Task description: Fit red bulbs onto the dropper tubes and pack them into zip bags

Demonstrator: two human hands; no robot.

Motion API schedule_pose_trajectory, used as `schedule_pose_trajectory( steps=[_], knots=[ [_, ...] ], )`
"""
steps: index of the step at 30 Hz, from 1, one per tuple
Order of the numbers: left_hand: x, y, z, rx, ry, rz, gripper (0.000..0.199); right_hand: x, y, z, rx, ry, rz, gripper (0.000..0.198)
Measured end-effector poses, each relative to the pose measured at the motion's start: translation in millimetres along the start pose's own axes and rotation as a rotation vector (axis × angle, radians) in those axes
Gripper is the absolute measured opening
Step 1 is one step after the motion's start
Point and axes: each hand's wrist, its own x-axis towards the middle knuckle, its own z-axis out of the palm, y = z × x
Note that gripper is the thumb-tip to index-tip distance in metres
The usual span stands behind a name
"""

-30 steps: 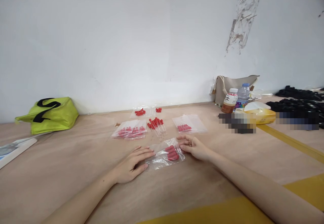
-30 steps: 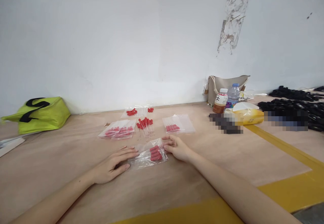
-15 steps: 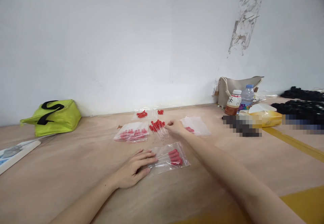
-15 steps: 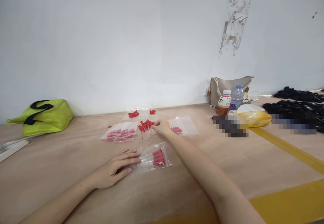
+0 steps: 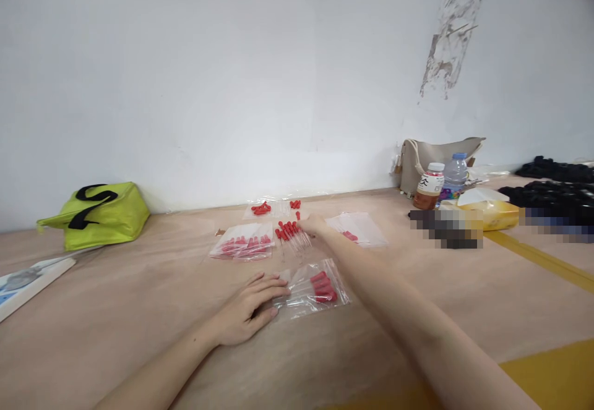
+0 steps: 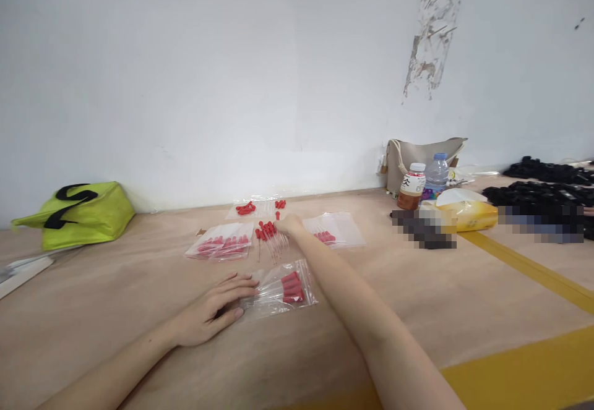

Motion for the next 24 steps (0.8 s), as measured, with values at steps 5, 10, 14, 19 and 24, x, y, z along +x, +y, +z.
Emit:
schedule_pose_trajectory(
  steps=[5,10,14,19,24],
  knots=[
    [1.0,-2.0,1.2,0.008,-0.003,-0.008,0.037,-46.9,28.3,-51.2,0.163,-0.008,-0.088,0.019],
    [1.1,-0.6,0.2,0.054,-0.018,-0.02,0.039,-95.6,74.9,-77.0,0.56,0.076,-0.113,0.065],
    [1.2,-0.1,-0.4,0.075,-0.034,-0.022,0.039,-104.6,88.7,-66.5,0.683,0.129,-0.054,0.072],
    [1.1,-1.7,0.4,0.076,-0.028,-0.013,0.04,-100.7,87.3,-45.0,0.77,0.183,-0.01,0.053],
    [0.7,-2.7,1.1,0.078,-0.028,-0.01,0.04,-105.8,86.0,-35.6,0.83,0.079,0.044,0.032]
  ],
)
